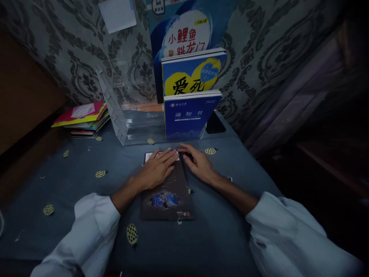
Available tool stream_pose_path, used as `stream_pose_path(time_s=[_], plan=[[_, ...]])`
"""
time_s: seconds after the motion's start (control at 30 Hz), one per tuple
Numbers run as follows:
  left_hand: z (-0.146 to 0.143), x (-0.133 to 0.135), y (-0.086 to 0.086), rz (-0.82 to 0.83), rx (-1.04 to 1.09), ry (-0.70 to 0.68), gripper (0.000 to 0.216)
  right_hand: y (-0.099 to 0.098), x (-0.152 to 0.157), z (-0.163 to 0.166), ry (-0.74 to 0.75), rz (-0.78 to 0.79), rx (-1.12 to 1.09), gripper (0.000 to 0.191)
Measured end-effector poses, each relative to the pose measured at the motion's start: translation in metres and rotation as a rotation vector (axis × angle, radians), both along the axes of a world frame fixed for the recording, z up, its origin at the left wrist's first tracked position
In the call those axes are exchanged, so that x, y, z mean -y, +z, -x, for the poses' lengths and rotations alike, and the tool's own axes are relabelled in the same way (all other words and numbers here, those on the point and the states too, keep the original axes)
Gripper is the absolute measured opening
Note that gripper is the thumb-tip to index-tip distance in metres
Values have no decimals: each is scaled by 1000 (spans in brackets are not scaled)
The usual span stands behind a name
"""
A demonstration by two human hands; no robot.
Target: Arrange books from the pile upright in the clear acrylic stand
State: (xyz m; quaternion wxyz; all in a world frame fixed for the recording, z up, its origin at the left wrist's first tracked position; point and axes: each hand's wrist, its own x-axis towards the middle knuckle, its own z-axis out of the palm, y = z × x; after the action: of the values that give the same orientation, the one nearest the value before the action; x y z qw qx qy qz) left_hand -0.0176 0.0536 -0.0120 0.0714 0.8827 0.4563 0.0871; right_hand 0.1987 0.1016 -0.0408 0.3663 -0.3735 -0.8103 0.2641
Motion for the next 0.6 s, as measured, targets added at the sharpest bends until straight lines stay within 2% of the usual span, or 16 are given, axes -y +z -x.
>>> stream_pose_path(time_s=[0.23,0.6], plan=[[-4,-1,7,-7,-26,-4,47,-1,-1,0,8,-66,29,48],[-3,1,2,-29,-18,-17,46,1,2,4,10,-180,43,41]])
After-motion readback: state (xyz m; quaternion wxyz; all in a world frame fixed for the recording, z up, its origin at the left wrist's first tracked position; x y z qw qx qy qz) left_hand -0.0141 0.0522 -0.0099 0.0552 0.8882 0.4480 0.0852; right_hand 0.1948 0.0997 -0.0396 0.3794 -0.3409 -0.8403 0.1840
